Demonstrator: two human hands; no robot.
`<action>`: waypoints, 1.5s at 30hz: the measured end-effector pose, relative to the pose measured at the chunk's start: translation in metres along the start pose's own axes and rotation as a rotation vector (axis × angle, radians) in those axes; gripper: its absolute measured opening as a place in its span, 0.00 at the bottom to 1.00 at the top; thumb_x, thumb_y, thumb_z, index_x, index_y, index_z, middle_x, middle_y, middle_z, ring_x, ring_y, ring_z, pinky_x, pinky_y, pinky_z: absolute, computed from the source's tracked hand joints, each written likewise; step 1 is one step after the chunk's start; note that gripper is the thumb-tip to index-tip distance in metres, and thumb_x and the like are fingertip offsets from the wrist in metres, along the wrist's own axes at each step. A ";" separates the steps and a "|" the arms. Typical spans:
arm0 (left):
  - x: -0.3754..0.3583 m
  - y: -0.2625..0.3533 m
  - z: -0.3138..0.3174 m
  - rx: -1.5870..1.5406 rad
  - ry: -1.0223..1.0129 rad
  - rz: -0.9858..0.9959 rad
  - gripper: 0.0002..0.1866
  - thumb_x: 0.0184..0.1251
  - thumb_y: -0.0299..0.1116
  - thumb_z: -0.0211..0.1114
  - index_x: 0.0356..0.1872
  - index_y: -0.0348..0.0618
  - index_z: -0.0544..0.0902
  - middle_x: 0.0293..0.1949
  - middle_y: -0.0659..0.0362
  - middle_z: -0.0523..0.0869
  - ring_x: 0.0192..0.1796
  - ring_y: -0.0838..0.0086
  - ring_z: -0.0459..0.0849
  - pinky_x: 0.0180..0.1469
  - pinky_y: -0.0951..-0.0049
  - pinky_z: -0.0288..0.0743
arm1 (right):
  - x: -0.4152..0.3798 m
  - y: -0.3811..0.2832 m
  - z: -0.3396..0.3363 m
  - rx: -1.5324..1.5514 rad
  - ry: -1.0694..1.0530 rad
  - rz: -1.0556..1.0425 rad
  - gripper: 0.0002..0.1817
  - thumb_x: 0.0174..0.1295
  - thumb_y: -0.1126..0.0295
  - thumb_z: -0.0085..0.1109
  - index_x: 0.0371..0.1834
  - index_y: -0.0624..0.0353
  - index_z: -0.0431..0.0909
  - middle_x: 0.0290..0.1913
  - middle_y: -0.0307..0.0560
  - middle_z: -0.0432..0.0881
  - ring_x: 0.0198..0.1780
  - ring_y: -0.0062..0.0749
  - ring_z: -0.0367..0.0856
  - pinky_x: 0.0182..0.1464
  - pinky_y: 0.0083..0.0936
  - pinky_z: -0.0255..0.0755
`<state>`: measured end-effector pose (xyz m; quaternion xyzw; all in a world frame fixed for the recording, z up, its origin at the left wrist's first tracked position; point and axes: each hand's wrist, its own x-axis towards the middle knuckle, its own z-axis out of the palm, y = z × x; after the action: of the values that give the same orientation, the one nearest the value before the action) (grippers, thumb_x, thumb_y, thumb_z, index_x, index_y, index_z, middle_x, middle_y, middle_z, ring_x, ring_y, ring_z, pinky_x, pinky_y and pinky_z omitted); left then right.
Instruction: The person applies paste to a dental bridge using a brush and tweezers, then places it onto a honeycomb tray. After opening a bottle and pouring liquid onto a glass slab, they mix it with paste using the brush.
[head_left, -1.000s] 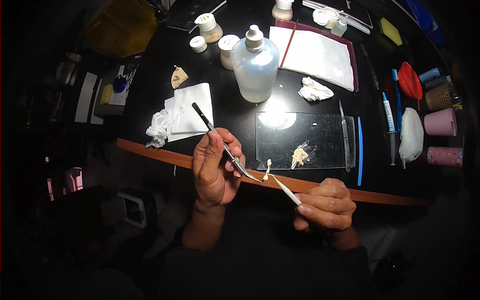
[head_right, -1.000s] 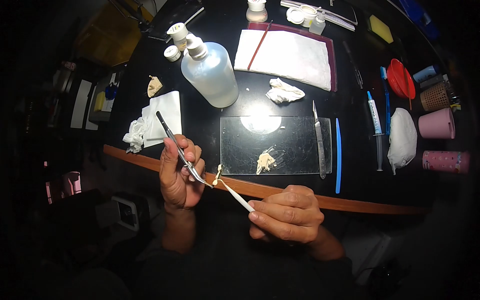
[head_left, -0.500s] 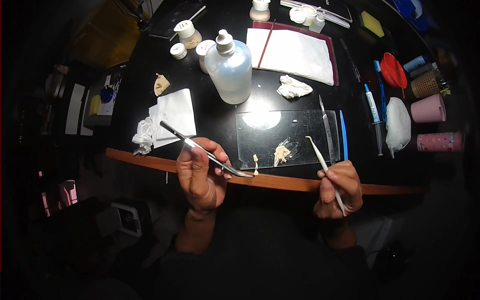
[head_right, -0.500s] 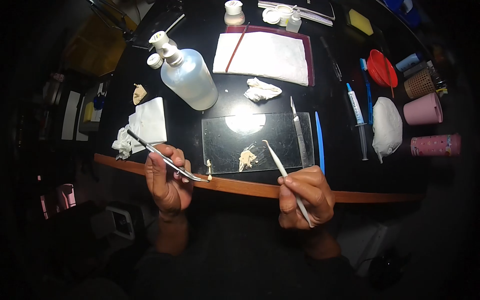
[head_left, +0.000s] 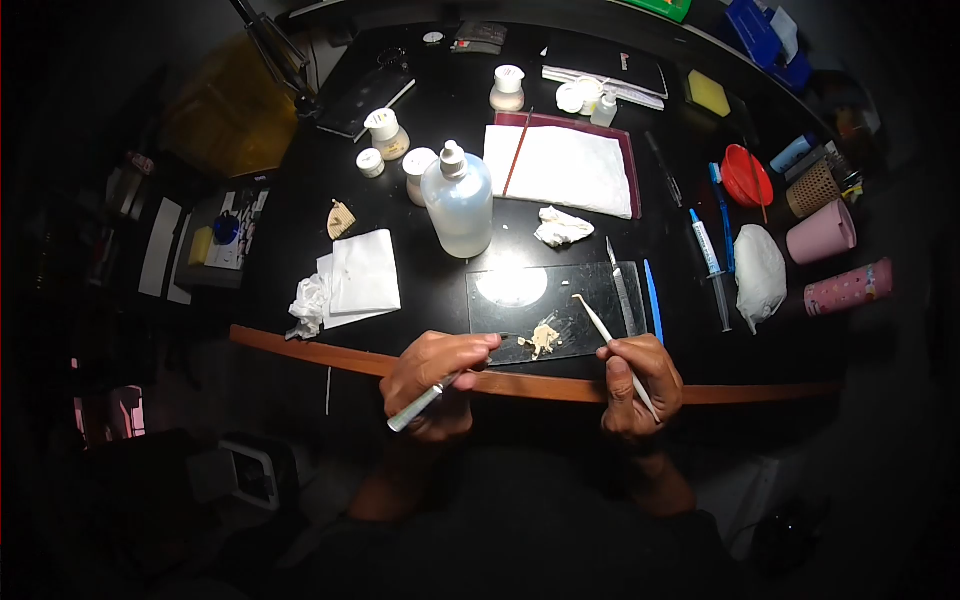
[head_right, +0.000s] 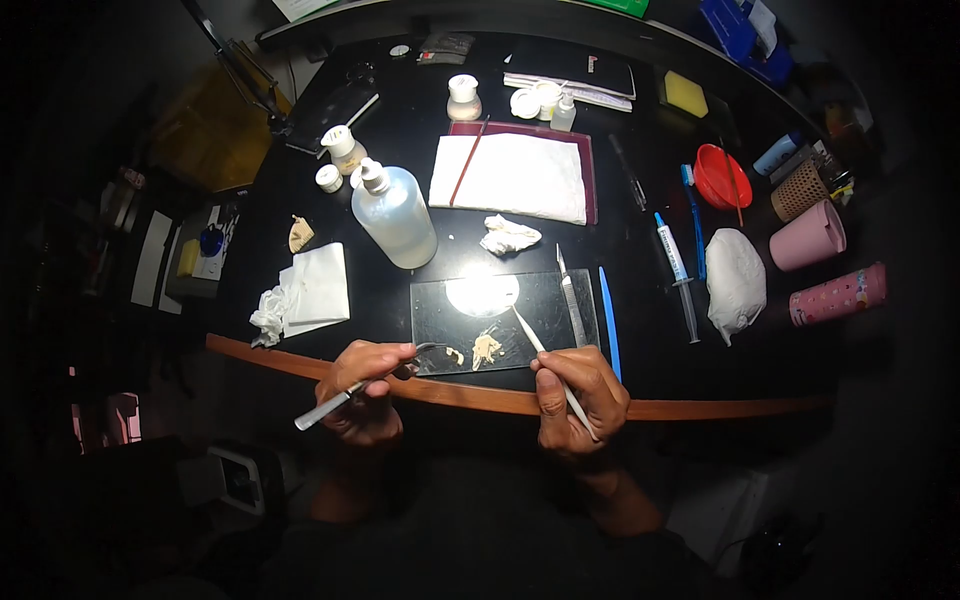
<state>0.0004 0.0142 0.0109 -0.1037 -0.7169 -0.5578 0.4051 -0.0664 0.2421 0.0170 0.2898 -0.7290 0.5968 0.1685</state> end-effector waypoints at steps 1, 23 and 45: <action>0.004 0.001 0.000 0.076 -0.020 0.084 0.07 0.81 0.31 0.69 0.50 0.38 0.88 0.47 0.49 0.96 0.43 0.63 0.95 0.43 0.67 0.88 | 0.001 -0.001 0.000 0.003 0.007 0.001 0.06 0.74 0.79 0.66 0.50 0.65 0.87 0.41 0.51 0.89 0.41 0.31 0.89 0.45 0.25 0.83; -0.024 -0.005 0.003 -0.295 0.202 -0.221 0.12 0.87 0.32 0.62 0.57 0.31 0.82 0.56 0.41 0.86 0.51 0.63 0.93 0.58 0.65 0.91 | -0.008 0.003 -0.011 -0.128 -0.125 -0.033 0.09 0.59 0.86 0.67 0.42 0.67 0.88 0.29 0.47 0.91 0.28 0.32 0.90 0.33 0.26 0.81; -0.030 -0.006 -0.007 -0.610 0.307 -0.416 0.09 0.87 0.26 0.56 0.60 0.38 0.69 0.55 0.41 0.84 0.53 0.64 0.89 0.63 0.63 0.86 | -0.007 0.001 -0.006 -0.165 -0.177 -0.021 0.08 0.59 0.88 0.64 0.41 0.71 0.87 0.29 0.53 0.91 0.31 0.33 0.90 0.37 0.25 0.83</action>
<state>0.0194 0.0145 -0.0141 0.0129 -0.4553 -0.8241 0.3368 -0.0624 0.2496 0.0137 0.3342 -0.7846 0.5050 0.1328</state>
